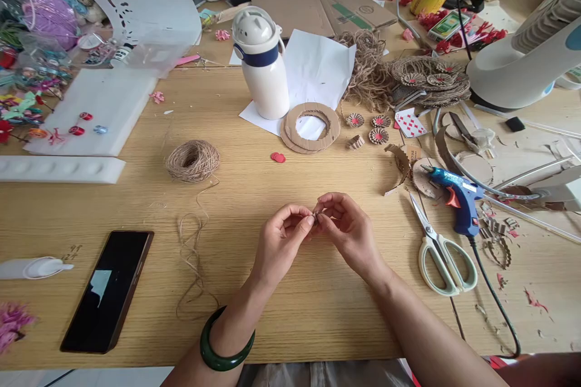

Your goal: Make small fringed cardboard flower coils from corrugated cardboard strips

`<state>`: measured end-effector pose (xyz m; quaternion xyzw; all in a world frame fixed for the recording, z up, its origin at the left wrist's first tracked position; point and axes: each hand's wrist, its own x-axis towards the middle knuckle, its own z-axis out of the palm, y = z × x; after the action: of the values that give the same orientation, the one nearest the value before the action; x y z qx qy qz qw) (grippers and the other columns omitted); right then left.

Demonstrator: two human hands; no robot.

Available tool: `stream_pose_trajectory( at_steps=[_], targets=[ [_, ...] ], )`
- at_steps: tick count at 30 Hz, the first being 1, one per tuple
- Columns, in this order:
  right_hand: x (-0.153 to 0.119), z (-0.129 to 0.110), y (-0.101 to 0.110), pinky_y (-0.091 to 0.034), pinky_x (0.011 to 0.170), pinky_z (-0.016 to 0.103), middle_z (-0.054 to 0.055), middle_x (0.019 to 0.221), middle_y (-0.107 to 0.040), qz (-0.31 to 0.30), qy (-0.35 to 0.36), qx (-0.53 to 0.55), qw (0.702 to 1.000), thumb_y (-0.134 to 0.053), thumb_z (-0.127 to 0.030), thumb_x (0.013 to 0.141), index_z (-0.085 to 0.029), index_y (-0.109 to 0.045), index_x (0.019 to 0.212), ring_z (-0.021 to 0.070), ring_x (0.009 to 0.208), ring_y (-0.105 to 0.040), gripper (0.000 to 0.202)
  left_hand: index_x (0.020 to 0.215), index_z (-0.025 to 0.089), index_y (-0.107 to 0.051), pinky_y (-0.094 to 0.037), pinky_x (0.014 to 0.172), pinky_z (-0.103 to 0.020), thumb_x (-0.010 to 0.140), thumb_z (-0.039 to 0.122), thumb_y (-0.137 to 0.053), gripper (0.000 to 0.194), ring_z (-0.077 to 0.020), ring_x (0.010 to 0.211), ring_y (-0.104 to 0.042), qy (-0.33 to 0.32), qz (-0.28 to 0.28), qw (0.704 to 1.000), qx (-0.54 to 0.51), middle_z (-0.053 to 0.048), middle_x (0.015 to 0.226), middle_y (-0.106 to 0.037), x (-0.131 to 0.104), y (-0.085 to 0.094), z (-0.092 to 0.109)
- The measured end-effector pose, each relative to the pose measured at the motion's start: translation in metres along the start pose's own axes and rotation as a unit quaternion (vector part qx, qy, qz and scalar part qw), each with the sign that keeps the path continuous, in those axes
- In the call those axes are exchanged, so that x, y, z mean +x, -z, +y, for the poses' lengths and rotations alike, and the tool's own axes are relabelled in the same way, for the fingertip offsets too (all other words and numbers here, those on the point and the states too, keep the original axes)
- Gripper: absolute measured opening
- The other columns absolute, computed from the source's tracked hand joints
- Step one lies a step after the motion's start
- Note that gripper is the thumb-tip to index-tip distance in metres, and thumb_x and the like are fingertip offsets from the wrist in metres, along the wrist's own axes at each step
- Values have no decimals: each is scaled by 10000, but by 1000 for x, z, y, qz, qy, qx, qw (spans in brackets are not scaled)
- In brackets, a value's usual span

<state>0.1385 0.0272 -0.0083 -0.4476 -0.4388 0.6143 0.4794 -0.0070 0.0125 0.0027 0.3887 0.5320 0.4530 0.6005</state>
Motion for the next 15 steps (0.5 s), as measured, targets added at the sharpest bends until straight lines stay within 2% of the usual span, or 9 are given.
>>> stream_pose_trajectory(
  at_steps=[6, 15],
  targets=[
    [1, -1, 0, -569, 649, 264, 10, 909, -617, -12, -24, 48, 998, -720, -283, 844, -213, -593, 1001, 109, 705, -619, 214, 818, 172, -641, -519, 628, -209, 859, 286, -677, 126, -120, 733, -616, 17, -6, 1000, -19, -3, 793, -644, 0, -1, 1],
    [0, 0, 1, -581, 636, 244, 10, 943, -621, -5, 5, -17, 1000, -699, -265, 858, -231, -590, 1074, 108, 711, -632, 244, 865, 162, -630, -531, 676, -226, 845, 306, -707, 164, -113, 716, -618, 11, 0, 1000, -23, -5, 800, -650, 1, -2, 0]
  ],
)
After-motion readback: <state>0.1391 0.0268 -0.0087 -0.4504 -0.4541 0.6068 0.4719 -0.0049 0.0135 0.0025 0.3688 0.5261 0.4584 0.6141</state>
